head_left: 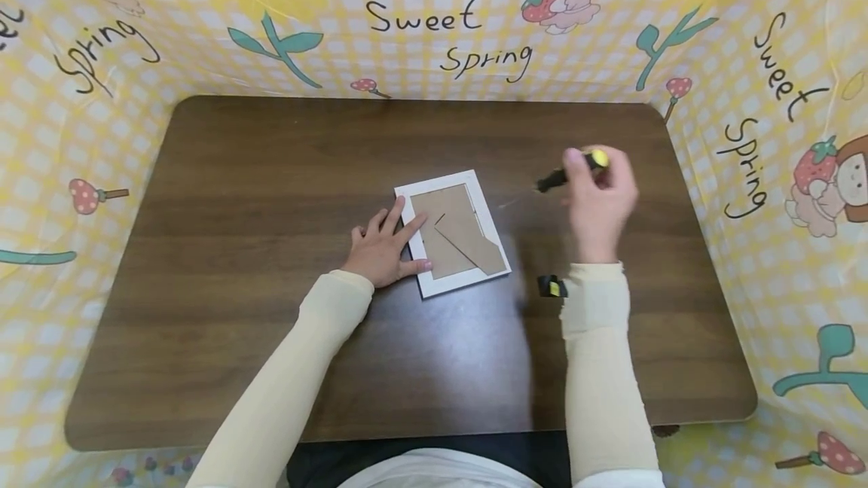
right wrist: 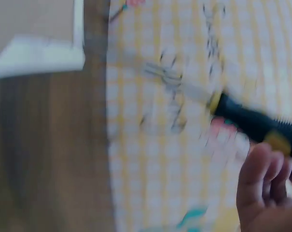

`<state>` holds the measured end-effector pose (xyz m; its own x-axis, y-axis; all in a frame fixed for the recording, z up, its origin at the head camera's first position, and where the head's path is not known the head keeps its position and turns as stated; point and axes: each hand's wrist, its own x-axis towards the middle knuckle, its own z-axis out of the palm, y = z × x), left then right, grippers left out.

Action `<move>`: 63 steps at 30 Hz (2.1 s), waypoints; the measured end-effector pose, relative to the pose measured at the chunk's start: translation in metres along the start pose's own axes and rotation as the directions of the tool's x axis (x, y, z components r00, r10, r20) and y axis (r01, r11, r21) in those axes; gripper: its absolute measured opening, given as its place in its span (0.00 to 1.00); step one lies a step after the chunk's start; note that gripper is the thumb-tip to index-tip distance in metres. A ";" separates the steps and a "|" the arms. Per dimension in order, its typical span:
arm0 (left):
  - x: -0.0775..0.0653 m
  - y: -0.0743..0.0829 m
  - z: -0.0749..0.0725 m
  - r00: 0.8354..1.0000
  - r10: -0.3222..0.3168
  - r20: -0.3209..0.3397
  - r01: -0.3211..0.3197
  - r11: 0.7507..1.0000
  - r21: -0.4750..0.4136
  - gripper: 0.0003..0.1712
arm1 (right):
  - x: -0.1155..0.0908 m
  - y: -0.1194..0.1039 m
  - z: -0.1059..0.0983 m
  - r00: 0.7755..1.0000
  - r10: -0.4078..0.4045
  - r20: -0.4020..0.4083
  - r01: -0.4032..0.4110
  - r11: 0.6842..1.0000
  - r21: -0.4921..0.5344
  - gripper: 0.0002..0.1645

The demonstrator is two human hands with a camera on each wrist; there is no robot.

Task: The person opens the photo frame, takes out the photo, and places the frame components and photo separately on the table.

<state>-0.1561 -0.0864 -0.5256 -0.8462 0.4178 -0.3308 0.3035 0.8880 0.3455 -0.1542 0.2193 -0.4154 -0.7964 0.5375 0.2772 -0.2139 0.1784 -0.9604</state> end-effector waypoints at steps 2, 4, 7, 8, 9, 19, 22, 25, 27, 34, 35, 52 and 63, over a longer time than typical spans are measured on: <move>0.000 -0.001 0.002 1.000 0.000 -0.003 0.000 1.000 0.010 0.55 | 0.006 0.012 -0.023 0.987 0.130 -0.097 -0.127 0.991 0.038 0.10; 0.000 -0.003 0.003 1.000 0.004 -0.011 -0.004 1.000 0.014 0.55 | 0.007 0.024 -0.044 0.951 0.259 -0.165 -0.253 0.966 0.057 0.10; 0.000 -0.005 0.005 1.000 0.007 -0.019 -0.007 1.000 0.012 0.55 | 0.004 0.042 -0.067 0.890 0.405 -0.207 -0.404 0.913 0.048 0.12; 0.000 -0.006 0.005 1.000 0.007 -0.019 -0.007 1.000 0.009 0.55 | 0.002 0.048 -0.073 0.875 0.434 -0.213 -0.438 0.899 0.031 0.13; 0.000 -0.006 0.005 1.000 0.005 -0.015 -0.005 1.000 0.008 0.55 | -0.001 0.055 -0.077 0.867 0.448 -0.217 -0.460 0.888 -0.007 0.13; -0.004 -0.001 -0.002 0.999 -0.017 0.027 0.017 1.000 -0.020 0.55 | -0.016 0.096 -0.089 0.870 0.490 0.049 -0.294 0.597 -0.746 0.30; -0.002 -0.002 0.000 1.000 -0.015 0.025 0.016 1.000 -0.025 0.55 | -0.017 0.096 -0.084 0.877 0.466 0.115 -0.176 0.535 -0.826 0.33; -0.001 -0.003 0.002 0.999 -0.018 0.030 0.019 0.999 -0.026 0.55 | -0.024 0.090 -0.070 0.931 0.342 0.125 -0.078 0.523 -0.849 0.29; 0.000 -0.003 0.003 0.999 -0.017 0.031 0.018 0.999 -0.033 0.55 | -0.034 0.084 -0.055 0.951 0.263 0.162 -0.014 0.560 -0.828 0.25; -0.001 0.002 0.001 0.999 -0.028 0.024 0.029 0.999 -0.030 0.54 | -0.069 0.069 0.001 0.725 0.441 0.529 0.065 0.721 -0.690 0.32; -0.002 0.003 0.000 0.999 -0.032 0.030 0.032 0.999 -0.031 0.54 | -0.072 0.068 0.006 0.698 0.469 0.542 0.061 0.714 -0.697 0.33; -0.005 0.014 -0.009 0.996 -0.075 0.040 0.076 0.997 -0.025 0.54 | -0.080 0.068 0.022 0.731 0.492 0.473 -0.034 0.719 -0.694 0.22; -0.008 0.011 -0.010 0.997 -0.064 0.034 0.066 0.996 -0.060 0.57 | -0.075 0.068 0.016 0.697 0.516 0.498 -0.166 0.792 -0.587 0.21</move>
<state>-0.1502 -0.0820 -0.5097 -0.8487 0.3660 -0.3818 0.2199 0.9008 0.3745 -0.1181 0.1777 -0.5021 -0.9473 0.0561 -0.3154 0.2952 0.5357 -0.7911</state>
